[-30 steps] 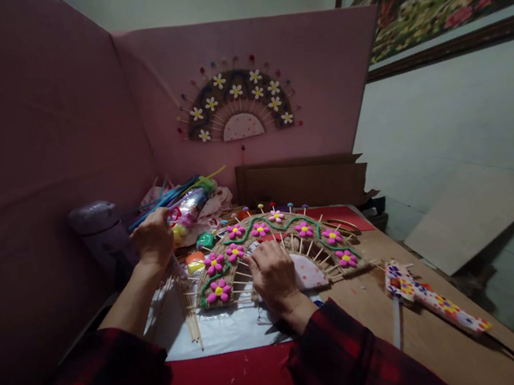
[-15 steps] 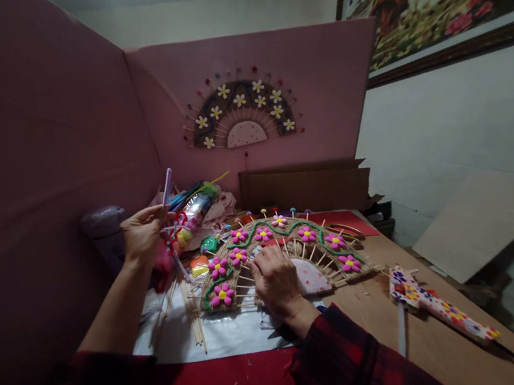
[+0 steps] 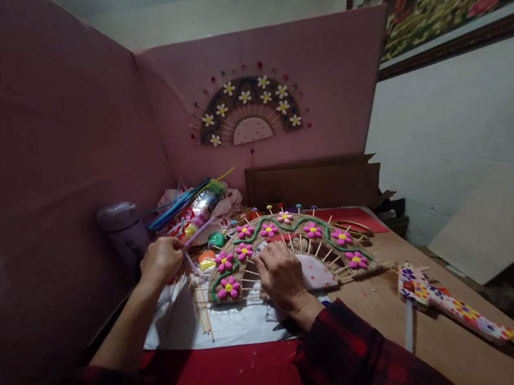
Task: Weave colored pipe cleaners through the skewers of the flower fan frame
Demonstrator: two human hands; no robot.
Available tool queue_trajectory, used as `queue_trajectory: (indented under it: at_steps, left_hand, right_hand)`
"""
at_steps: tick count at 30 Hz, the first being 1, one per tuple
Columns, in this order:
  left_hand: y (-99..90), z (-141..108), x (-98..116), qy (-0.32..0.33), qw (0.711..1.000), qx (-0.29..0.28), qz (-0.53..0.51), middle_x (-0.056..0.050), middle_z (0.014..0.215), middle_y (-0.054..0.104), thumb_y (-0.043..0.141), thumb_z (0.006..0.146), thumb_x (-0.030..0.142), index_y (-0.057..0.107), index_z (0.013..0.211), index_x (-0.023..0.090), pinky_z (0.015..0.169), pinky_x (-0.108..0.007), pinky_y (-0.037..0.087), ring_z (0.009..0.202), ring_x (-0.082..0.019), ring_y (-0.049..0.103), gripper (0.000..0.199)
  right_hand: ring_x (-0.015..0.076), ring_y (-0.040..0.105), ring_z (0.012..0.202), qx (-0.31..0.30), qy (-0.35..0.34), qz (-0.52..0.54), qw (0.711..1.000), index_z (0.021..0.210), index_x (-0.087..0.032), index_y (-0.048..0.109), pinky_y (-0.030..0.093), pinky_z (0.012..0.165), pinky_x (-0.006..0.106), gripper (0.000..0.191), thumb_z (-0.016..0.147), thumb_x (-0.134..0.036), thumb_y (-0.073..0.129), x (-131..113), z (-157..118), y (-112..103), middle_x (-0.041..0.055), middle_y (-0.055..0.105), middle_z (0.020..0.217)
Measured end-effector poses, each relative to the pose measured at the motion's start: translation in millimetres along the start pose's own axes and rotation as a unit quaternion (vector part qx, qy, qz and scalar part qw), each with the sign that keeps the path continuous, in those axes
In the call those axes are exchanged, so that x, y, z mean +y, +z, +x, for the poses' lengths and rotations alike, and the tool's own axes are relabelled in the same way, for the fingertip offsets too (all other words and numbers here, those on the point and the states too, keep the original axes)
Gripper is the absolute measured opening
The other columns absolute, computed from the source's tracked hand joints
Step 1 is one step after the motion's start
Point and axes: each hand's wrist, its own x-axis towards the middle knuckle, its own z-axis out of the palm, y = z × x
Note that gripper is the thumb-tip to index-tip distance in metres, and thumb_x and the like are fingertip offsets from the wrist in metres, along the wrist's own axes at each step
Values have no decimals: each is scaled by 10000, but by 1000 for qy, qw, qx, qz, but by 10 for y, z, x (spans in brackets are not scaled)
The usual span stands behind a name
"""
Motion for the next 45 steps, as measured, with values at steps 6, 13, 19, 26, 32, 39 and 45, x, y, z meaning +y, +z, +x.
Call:
queue_trajectory:
  at_steps: [6,13,19,26,32,39,45]
  left_hand:
    - [-111,-31,16,31,997,-61,28,-55,564,661,638,599,239,705,636,195,515,-229,405,589,-199,627,88]
    - [-209,309,175,57,965,29,255,-175,876,683,491,715,163,695,895,143,614,-277,446,809,-270,642,273]
    - [46,344,130,79,948,16,308,-222,997,605,432,781,170,652,953,112,652,-332,466,842,-299,631,285]
    - [68,452,144,87,940,8,329,-203,905,636,410,793,138,618,985,112,655,-356,467,846,-305,629,285]
    - [71,442,147,96,939,2,330,-237,970,604,524,716,167,649,926,70,625,-343,463,824,-324,630,263]
    - [-13,404,247,99,947,54,301,-155,986,650,422,785,182,657,993,193,654,-311,442,865,-272,623,314]
    - [-238,388,539,79,970,112,201,-80,883,699,515,704,217,692,910,279,631,-309,424,830,-271,623,278]
  right_hand:
    - [180,456,772,0,-7,5,1000,681,-176,537,350,710,285,221,868,-284,485,4,-1,4,49,545,759]
    - [183,458,771,-6,1,15,1000,681,-173,531,348,715,290,211,865,-267,489,4,-2,9,51,546,761]
    - [183,458,765,-8,7,19,1000,676,-175,524,347,703,288,214,867,-264,486,-7,5,9,51,547,762]
    - [184,457,769,-16,12,14,1000,685,-175,523,346,696,286,200,862,-263,493,-13,14,0,56,548,780]
    - [184,459,769,-20,12,10,1000,688,-176,521,345,691,287,192,862,-251,489,-18,8,-21,53,550,779]
    - [187,457,767,-16,7,10,1000,681,-180,522,341,687,290,201,861,-263,493,-8,12,-5,53,549,776]
    - [186,452,768,-12,8,7,1000,678,-180,520,341,690,289,199,858,-263,502,-15,23,-5,50,547,775]
